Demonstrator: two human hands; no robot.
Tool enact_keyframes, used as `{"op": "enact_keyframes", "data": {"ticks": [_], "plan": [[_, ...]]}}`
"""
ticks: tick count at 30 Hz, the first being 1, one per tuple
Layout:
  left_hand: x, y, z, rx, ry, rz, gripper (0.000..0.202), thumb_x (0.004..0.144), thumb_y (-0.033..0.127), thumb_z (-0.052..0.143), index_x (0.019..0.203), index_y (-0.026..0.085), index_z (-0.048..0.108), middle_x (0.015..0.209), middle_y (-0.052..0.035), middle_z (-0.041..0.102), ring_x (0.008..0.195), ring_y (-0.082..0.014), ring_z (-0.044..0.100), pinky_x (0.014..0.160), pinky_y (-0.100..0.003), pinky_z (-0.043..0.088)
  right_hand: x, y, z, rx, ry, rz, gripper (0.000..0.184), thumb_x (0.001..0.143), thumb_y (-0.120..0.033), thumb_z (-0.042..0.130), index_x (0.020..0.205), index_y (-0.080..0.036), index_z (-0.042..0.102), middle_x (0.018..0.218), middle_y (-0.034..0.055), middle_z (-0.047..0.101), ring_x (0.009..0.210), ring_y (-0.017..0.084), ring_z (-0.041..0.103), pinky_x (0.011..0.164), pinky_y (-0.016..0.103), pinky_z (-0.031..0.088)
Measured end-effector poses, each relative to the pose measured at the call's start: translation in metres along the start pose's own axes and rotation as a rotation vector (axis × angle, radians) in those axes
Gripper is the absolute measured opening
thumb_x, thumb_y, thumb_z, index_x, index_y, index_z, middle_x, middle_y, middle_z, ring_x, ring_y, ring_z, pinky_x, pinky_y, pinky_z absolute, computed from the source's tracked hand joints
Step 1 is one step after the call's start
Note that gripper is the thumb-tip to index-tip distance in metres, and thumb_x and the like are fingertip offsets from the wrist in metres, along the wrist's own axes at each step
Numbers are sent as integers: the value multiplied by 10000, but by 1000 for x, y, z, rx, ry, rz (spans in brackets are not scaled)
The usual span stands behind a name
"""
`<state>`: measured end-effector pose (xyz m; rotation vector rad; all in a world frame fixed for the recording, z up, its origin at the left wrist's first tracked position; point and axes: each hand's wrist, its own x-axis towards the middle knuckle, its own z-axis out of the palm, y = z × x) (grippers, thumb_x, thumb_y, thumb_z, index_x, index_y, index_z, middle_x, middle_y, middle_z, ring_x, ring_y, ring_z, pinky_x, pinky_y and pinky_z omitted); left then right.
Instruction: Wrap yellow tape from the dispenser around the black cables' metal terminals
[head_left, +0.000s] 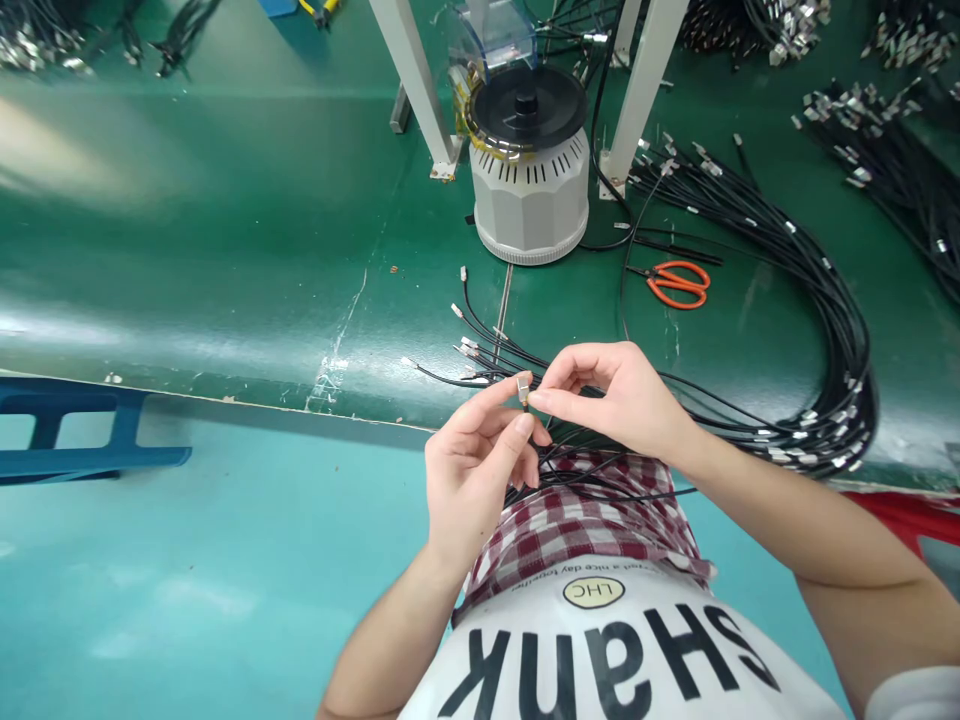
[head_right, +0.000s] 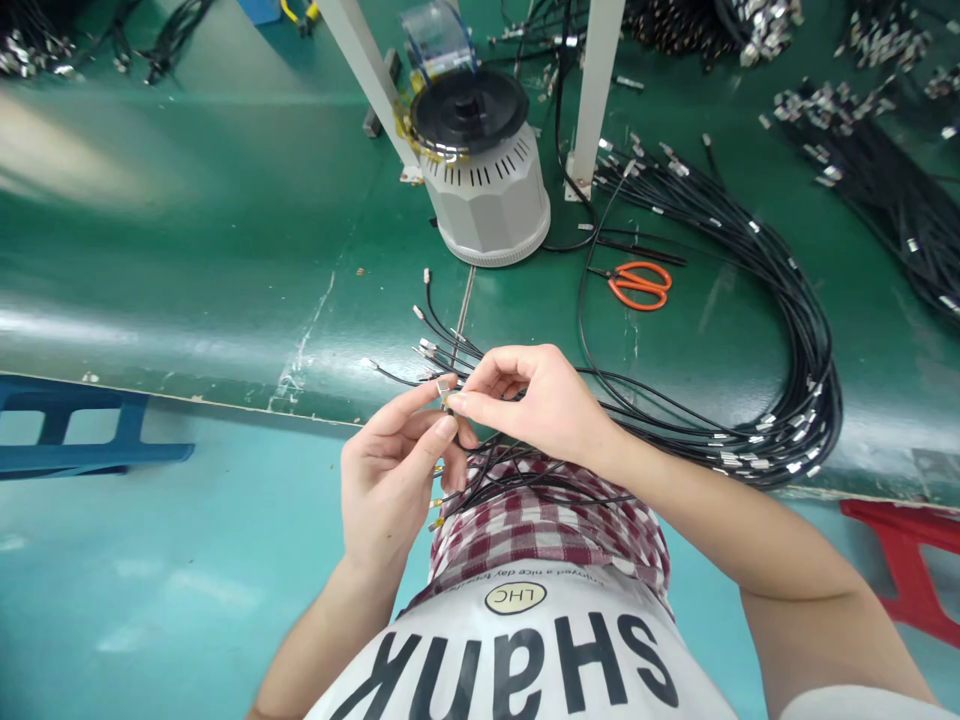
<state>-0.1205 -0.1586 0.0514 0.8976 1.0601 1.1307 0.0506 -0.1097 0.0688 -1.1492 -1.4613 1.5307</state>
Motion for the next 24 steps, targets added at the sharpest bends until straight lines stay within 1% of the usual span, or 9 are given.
{"op": "enact_keyframes", "data": {"ticks": [8,19,24], "plan": [[-1,0,1,3,-12,8,359,892,224,691,1249,199,660,764,-26,703,444,-77,567,413,-204,478,1,2,0,18,4,-9,262,770,-380,796,737,-149,676,668,2,674,619,109,590,619,247,496],[-1,0,2,1,-11,1,358,896,222,687,1252,207,656,766,-25,701,452,-81,569,417,-209,475,1,3,0,14,10,-5,279,767,-416,793,736,-160,685,684,8,686,646,122,612,652,261,517],[-2,-1,2,1,-7,4,352,896,218,687,1247,212,658,765,-25,702,452,-82,572,418,-208,474,0,4,2,21,18,-2,254,774,-383,791,741,-155,684,671,2,686,633,115,614,654,255,511]]}}
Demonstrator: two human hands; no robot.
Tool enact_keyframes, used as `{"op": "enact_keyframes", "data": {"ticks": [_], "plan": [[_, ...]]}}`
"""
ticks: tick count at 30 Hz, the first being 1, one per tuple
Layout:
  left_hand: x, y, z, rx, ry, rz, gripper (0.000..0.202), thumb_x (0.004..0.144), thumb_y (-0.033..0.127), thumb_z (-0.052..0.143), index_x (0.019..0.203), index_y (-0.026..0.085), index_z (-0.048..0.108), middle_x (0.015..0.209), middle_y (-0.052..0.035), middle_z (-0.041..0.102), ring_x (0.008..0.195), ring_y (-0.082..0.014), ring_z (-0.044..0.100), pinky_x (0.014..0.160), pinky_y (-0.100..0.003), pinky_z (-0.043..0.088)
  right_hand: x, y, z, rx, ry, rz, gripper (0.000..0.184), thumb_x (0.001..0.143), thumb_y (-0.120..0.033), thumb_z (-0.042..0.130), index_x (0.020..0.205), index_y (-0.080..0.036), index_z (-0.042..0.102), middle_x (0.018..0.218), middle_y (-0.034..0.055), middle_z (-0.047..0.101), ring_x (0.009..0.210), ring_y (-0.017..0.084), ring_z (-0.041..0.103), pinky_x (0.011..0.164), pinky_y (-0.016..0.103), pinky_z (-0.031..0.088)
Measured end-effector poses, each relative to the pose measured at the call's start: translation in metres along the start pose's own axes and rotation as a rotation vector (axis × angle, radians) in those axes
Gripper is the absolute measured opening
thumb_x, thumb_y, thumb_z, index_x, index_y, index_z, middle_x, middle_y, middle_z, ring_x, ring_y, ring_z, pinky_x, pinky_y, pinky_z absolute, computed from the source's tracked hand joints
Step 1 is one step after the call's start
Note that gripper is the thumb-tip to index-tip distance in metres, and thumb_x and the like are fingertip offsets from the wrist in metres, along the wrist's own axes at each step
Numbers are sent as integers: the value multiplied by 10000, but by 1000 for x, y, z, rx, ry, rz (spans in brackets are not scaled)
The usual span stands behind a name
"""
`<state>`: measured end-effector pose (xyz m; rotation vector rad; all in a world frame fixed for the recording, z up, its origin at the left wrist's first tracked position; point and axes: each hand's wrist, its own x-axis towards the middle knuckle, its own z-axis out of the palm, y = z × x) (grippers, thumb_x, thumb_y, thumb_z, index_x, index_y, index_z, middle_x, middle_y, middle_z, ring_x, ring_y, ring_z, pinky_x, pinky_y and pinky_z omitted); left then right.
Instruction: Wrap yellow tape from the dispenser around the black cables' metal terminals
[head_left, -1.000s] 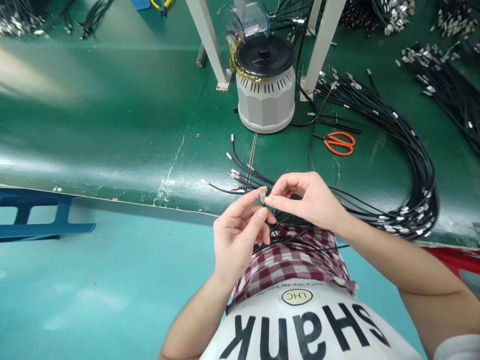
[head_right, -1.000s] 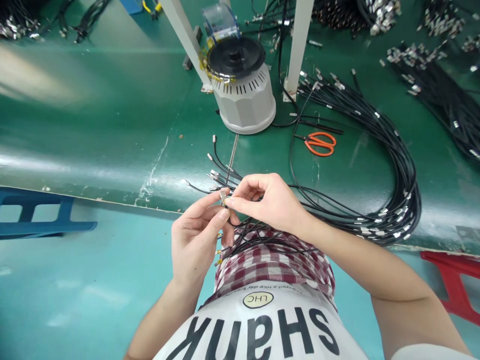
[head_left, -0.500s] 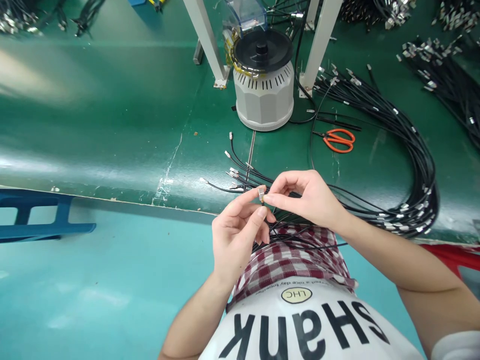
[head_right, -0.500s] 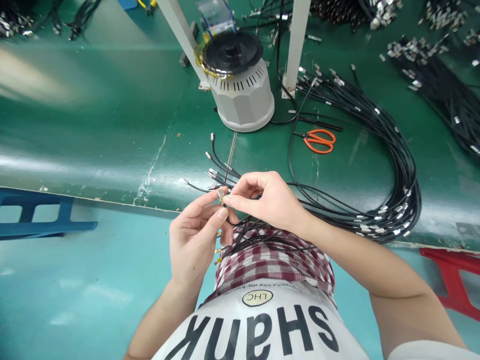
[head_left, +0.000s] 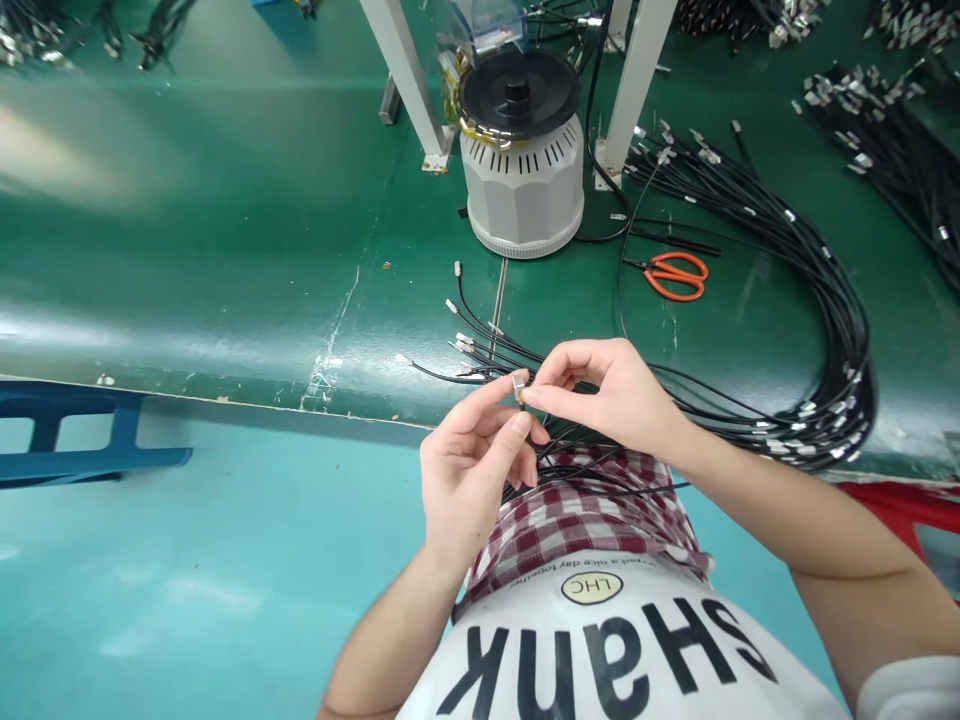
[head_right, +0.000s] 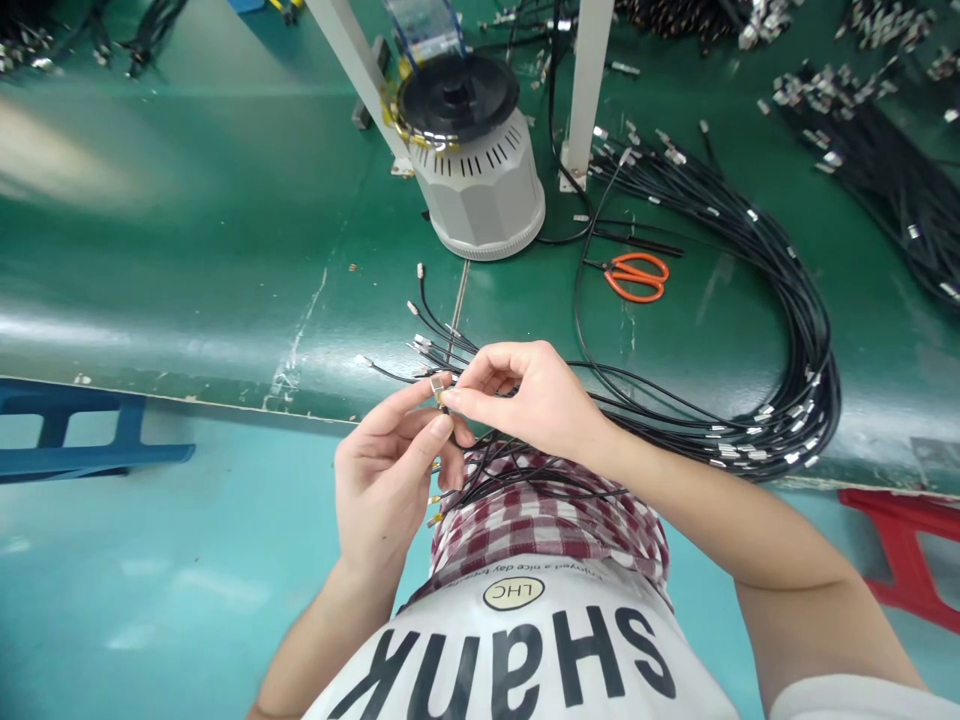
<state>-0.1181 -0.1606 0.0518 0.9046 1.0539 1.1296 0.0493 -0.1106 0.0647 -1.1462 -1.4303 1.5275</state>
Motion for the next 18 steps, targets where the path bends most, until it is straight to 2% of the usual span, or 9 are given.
{"op": "enact_keyframes", "data": {"ticks": [10,18], "plan": [[2,-2,1,-29,-3,-11,348,889,226,695,1235,215,659,744,-14,690,440,-73,555,406,-194,463,-2,2,6,-32,65,-35,201,795,-327,770,743,-160,670,660,-7,675,636,110,591,653,247,486],[5,-1,1,-17,23,39,229,924,250,650,1137,200,716,670,-1,653,401,-81,546,351,-197,424,-4,-1,4,-102,48,-108,145,861,-279,691,791,-152,694,719,-6,690,689,103,612,699,239,483]]}}
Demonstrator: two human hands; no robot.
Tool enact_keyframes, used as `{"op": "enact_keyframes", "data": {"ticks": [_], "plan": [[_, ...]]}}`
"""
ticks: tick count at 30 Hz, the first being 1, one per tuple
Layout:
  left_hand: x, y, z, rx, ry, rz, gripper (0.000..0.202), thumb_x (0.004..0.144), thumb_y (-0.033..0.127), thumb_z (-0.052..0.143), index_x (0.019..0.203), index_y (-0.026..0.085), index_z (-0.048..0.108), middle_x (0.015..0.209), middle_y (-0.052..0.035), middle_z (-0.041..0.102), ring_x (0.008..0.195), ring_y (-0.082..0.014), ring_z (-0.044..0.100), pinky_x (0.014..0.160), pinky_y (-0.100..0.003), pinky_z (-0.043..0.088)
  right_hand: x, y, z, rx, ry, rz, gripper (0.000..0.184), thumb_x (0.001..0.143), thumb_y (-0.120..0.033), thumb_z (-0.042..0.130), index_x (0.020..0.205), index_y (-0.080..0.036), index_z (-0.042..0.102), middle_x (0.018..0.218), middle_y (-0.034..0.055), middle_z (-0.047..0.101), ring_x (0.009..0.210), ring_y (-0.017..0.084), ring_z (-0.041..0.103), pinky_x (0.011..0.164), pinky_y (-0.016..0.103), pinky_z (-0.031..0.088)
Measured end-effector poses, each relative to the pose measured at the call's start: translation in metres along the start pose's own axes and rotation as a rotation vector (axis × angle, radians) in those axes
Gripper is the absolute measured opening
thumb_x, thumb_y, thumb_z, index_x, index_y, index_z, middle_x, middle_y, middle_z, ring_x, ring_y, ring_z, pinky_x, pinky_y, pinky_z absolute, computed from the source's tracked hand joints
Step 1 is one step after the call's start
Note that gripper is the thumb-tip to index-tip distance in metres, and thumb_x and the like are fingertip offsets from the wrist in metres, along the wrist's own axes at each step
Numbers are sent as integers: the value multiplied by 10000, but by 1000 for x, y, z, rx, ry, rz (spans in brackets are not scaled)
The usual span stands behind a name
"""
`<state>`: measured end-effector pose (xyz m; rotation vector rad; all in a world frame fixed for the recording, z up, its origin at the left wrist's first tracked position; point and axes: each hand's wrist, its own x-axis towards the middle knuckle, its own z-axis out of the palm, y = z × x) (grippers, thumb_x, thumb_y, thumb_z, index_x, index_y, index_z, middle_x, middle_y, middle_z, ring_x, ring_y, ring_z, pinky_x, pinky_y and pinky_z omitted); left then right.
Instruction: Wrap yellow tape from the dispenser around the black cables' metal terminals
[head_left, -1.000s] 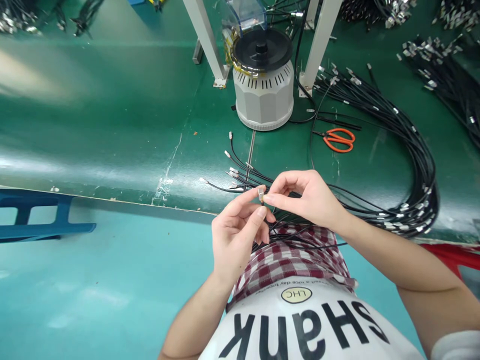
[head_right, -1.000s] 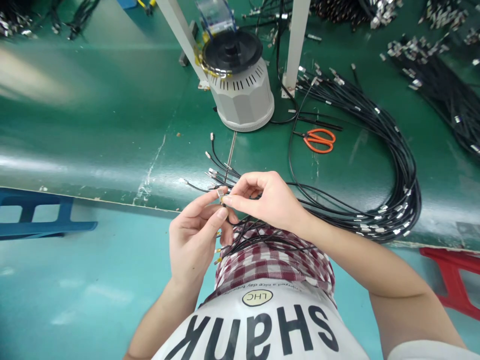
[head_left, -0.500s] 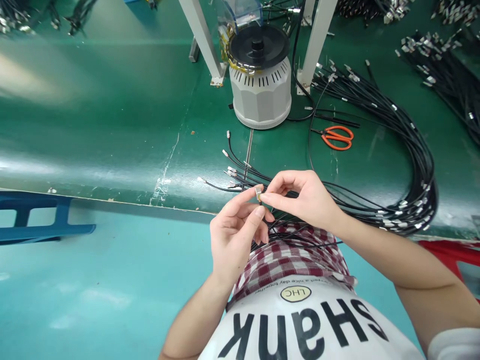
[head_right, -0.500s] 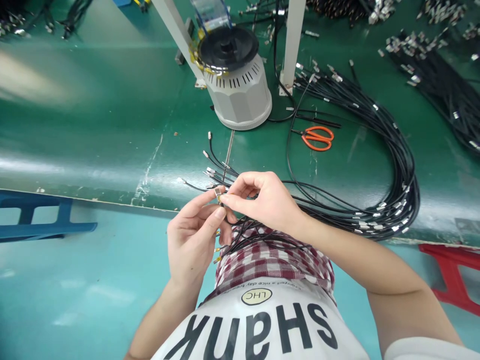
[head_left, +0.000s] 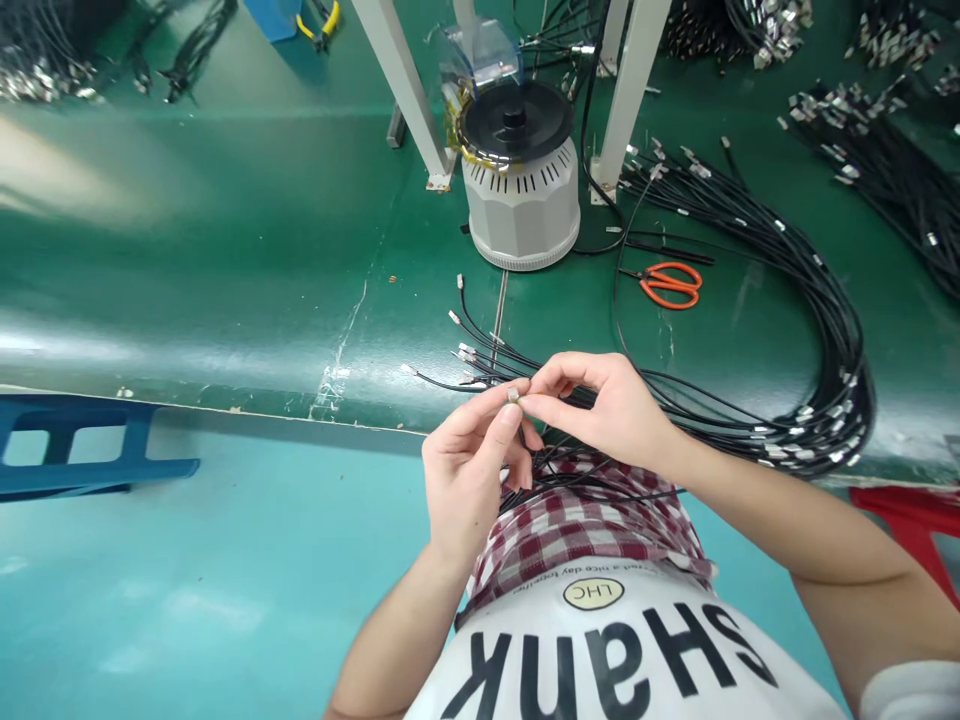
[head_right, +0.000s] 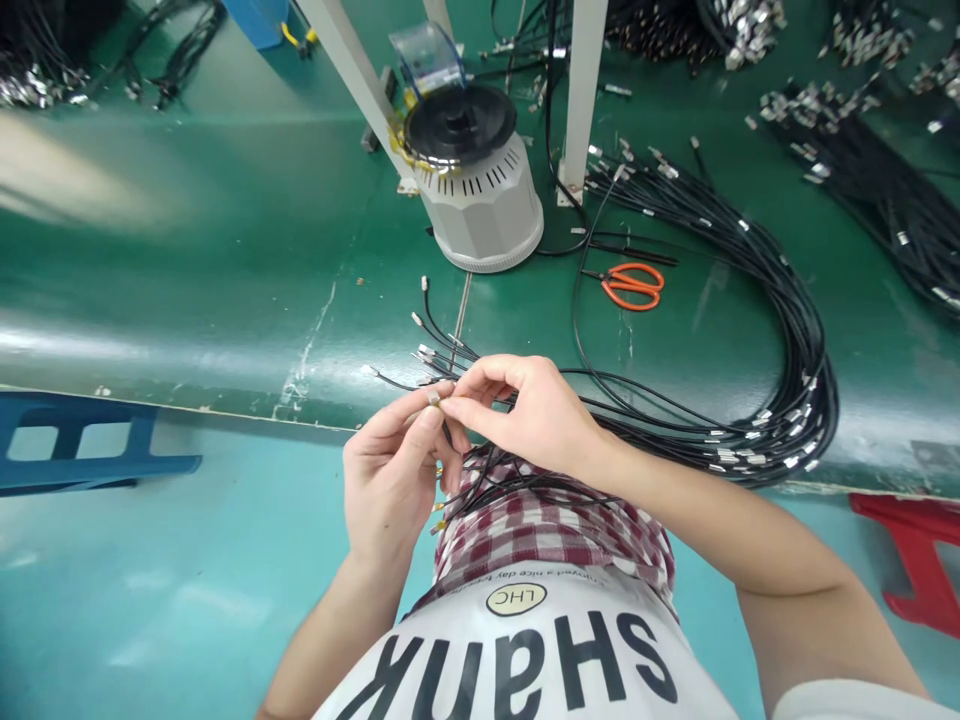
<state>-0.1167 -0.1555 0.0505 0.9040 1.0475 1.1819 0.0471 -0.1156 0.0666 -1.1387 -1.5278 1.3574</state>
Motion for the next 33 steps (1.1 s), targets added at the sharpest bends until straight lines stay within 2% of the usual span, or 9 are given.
{"op": "enact_keyframes", "data": {"ticks": [4,7,10,14,21,33], "plan": [[0,1,0,1,10,-13,254,933,271,633,1156,170,700,667,-1,642,382,-71,520,351,-199,408,-1,0,-4,-33,-14,-7,141,879,-266,665,875,-143,736,814,16,719,753,115,639,736,246,498],[1,0,-1,-9,11,-39,263,890,252,690,1138,181,641,664,13,651,385,-63,508,362,-183,403,-2,0,-5,-37,-19,-13,144,883,-257,660,878,-141,745,820,19,726,755,114,641,741,242,502],[3,0,-3,-35,13,-84,242,816,196,766,976,192,585,673,23,668,383,-56,502,369,-168,398,-1,1,-5,-42,-24,-23,132,871,-245,671,868,-140,752,818,19,731,741,109,636,722,235,498],[5,0,-6,-74,-1,-157,197,815,195,763,810,157,570,648,3,670,382,-54,502,366,-159,378,3,3,-5,-14,-33,-2,143,866,-253,680,871,-135,761,791,16,734,723,106,637,700,229,495],[6,-2,-8,-185,-50,-200,185,817,225,760,793,143,596,673,-27,704,385,-65,532,379,-158,390,10,9,-5,177,-99,113,189,826,-305,737,870,-125,769,838,28,766,770,123,681,723,230,522],[4,-5,-9,-198,-58,-215,152,870,253,716,833,138,625,745,-53,741,396,-63,558,414,-155,369,13,13,-1,225,-124,92,196,823,-320,742,874,-133,775,842,32,755,772,128,673,710,239,515]]}}
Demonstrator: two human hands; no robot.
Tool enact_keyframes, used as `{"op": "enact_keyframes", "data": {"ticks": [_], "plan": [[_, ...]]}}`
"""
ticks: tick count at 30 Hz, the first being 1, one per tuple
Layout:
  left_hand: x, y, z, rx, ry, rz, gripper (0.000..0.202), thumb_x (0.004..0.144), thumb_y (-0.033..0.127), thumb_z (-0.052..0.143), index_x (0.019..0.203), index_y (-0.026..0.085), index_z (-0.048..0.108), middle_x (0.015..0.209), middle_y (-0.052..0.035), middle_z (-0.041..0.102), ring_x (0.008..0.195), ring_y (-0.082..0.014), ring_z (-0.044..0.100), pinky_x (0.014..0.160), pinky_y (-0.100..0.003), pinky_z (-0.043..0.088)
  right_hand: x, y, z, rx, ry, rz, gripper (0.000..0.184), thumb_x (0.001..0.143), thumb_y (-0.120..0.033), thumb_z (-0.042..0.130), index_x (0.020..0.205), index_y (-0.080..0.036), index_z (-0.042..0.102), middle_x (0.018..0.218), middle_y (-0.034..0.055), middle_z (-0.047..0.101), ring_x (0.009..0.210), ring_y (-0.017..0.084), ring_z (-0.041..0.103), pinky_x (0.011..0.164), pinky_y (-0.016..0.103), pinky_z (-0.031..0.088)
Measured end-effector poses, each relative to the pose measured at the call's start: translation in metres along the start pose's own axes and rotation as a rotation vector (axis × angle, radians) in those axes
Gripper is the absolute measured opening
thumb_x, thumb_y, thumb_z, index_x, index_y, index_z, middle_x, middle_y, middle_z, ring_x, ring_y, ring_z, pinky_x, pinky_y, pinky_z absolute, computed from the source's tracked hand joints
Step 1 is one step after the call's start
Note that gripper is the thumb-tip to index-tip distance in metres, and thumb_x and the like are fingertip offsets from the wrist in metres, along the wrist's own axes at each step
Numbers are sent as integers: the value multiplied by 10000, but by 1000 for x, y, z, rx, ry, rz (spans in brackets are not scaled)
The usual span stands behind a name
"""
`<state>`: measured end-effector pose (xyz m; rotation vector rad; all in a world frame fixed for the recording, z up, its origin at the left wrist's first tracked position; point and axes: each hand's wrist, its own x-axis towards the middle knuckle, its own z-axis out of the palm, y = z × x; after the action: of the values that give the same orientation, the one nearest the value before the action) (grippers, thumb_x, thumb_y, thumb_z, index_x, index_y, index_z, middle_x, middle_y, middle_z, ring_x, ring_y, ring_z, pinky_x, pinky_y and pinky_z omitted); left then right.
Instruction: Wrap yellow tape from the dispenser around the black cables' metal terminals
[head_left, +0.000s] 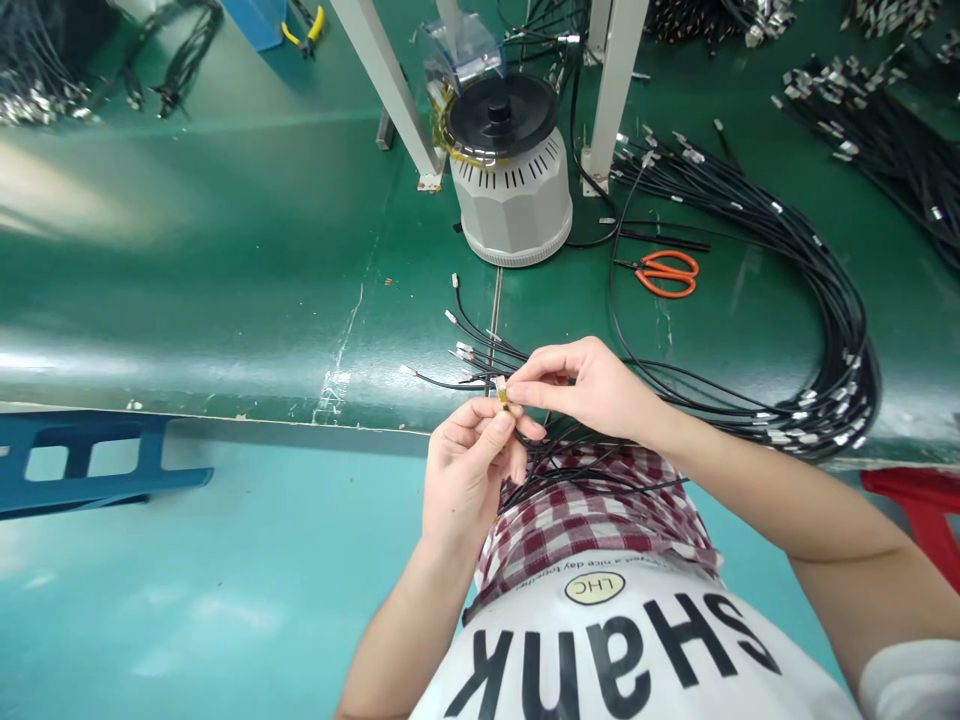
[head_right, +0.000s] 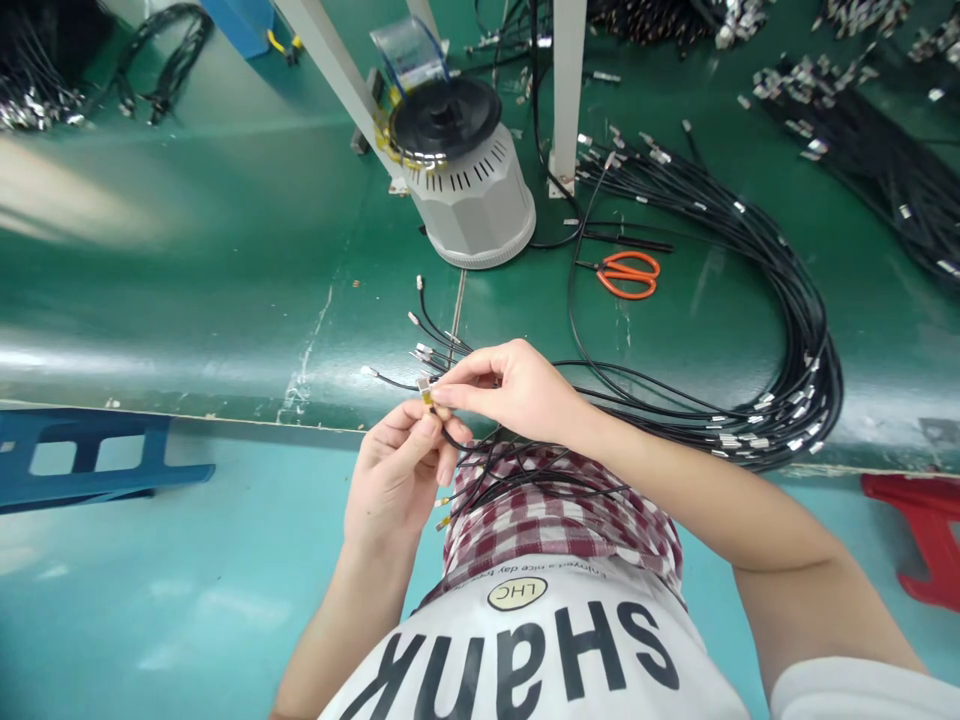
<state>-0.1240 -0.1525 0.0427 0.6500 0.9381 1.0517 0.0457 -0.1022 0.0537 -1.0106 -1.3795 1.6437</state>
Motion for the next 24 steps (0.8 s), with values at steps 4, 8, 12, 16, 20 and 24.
{"op": "enact_keyframes", "data": {"ticks": [4,8,12,16,20,24], "plan": [[1,0,-1,-2,-25,-3,152,895,270,690,852,133,640,744,-47,732,401,-56,554,413,-156,378,2,5,-1,77,-13,19,175,795,-294,773,864,-133,777,807,20,729,735,110,647,691,236,503],[2,0,-4,-38,-154,-69,201,906,317,677,834,139,616,700,-33,714,344,-43,492,375,-174,301,10,10,-8,135,-138,-81,137,777,-254,798,865,-150,788,839,13,684,767,99,630,714,233,497],[3,-5,-5,-78,-336,-167,336,878,456,695,775,148,609,541,2,628,296,-39,390,421,-224,262,22,6,-20,167,-406,-119,143,777,-243,807,895,-165,786,854,2,631,746,85,607,704,231,500],[3,-12,1,-158,-371,-212,424,798,522,760,677,168,562,424,60,484,287,-27,292,519,-270,311,30,-8,-23,79,-611,-204,143,857,-281,729,920,-160,771,926,30,627,839,121,623,773,261,521],[1,-11,7,-153,-349,-207,432,809,540,744,709,176,533,398,93,408,284,-13,241,507,-259,328,28,-16,-19,-386,-450,-348,195,959,-256,571,959,-177,749,1013,55,643,928,147,618,860,286,492],[-2,-1,6,-79,-239,-87,242,897,388,682,902,190,543,606,23,635,292,-40,426,392,-199,296,23,-9,-23,-762,-66,-318,210,979,-231,520,998,-193,726,1025,46,670,927,154,608,847,289,446]]}}
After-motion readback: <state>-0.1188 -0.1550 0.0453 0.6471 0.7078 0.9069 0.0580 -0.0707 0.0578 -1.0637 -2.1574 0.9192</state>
